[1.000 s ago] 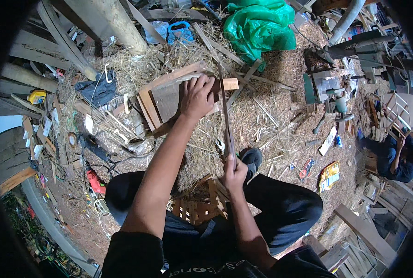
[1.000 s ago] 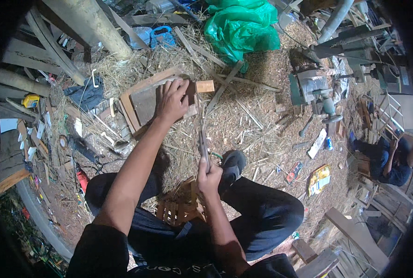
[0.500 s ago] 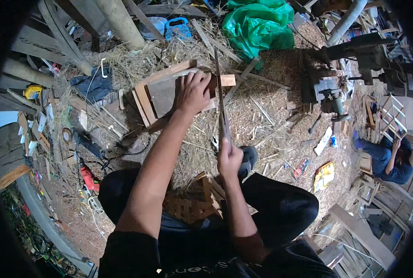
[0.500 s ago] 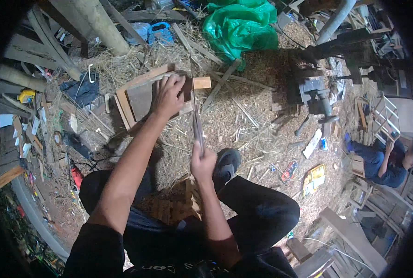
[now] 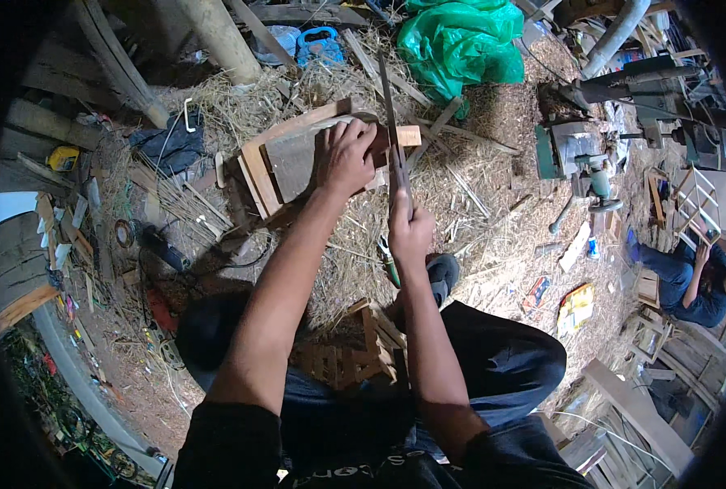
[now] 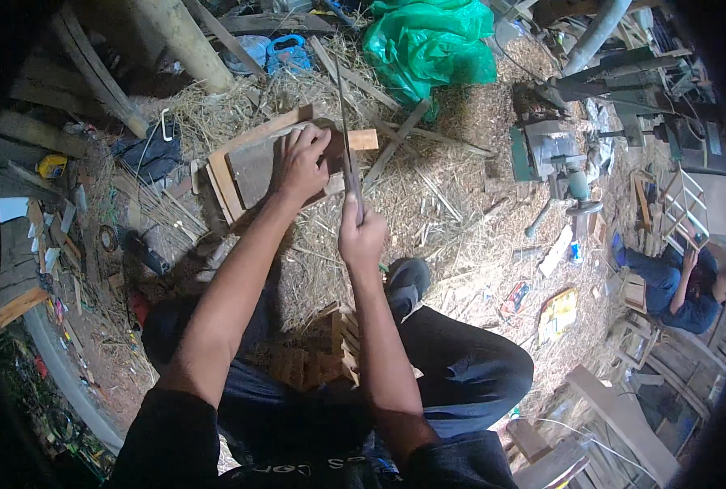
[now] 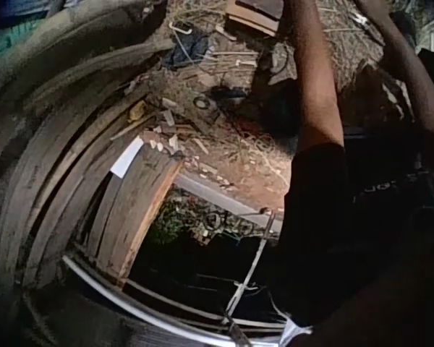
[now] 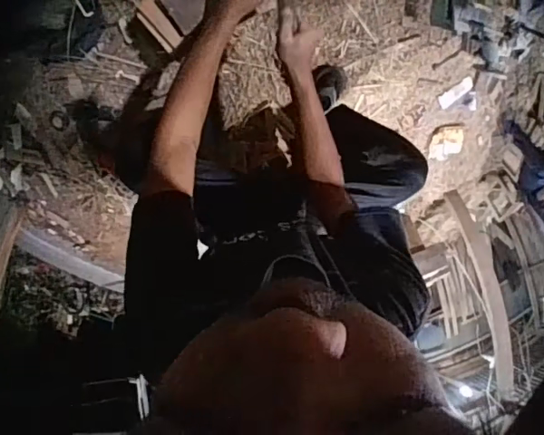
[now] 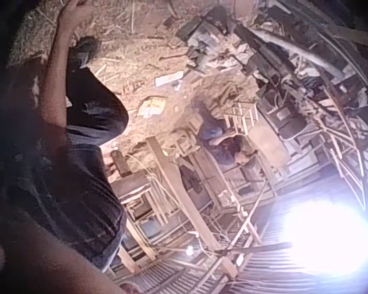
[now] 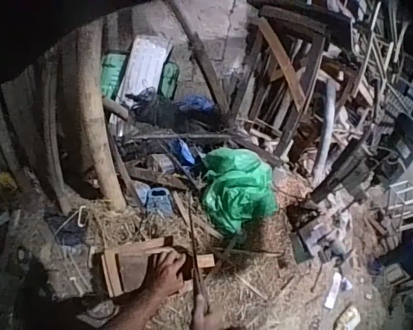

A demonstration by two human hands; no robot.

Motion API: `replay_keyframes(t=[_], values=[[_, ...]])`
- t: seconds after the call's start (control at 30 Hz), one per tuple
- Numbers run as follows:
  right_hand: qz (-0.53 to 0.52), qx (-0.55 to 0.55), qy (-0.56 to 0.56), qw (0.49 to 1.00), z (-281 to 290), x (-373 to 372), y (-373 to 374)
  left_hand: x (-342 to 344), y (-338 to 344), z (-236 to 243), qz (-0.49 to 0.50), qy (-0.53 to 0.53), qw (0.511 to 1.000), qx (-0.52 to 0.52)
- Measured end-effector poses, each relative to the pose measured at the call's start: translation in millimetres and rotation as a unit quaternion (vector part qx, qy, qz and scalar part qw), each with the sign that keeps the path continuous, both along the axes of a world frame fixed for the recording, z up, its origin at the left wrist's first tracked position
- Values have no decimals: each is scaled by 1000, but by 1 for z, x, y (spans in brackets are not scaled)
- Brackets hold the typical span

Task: The person fits wooden pieces together, marks a piece of wood with a pencil, and cuts it using a hand saw.

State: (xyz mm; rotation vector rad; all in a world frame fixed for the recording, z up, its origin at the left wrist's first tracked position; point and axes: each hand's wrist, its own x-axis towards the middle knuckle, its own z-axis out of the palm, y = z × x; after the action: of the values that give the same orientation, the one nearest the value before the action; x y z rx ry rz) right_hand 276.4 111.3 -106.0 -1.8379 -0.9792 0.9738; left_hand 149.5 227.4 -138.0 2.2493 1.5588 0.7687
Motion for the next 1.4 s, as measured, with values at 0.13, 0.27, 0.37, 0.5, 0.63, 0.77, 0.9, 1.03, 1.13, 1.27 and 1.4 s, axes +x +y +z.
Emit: replay_keyframes(t=[0.13,0.27,0.37,0.5,0.63,0.77,0.9,1.03,1.13,1.27,1.4], values=[[16,25,-18,999,1,2,-84,-6,2,-2,4,-8,1000,12],[11,-1,-45,999,1,2,-63,-3,-1,2,8,1,1000,8],[22,9,-75,997,-1,-1,-7,-6,5,-2,-1,13,1000,-7],[-4,4,3,1000,2,-4,-64,-4,0,0,2,0,1000,11],[-5,-3,30,1000,7,-1,-83,-5,1,3,16,6,1000,24],[-4,-6,-45,999,4,-8,-13,-5,5,-4,13,-6,1000,10],[10,12,-42,999,5,-8,-72,-8,1,-2,7,6,1000,28],[-4,13,-16,1000,-6,-3,-75,-5,-1,-2,18,-1,999,36],[-9,-4,-14,1000,-5,-8,-21,-3,7,-7,6,-6,1000,18],[20,13,-30,999,-5,-2,-66,-5,1,-3,5,-13,1000,20],[-26,7,5,1000,-5,-2,-92,-5,-2,-7,6,-14,1000,9]])
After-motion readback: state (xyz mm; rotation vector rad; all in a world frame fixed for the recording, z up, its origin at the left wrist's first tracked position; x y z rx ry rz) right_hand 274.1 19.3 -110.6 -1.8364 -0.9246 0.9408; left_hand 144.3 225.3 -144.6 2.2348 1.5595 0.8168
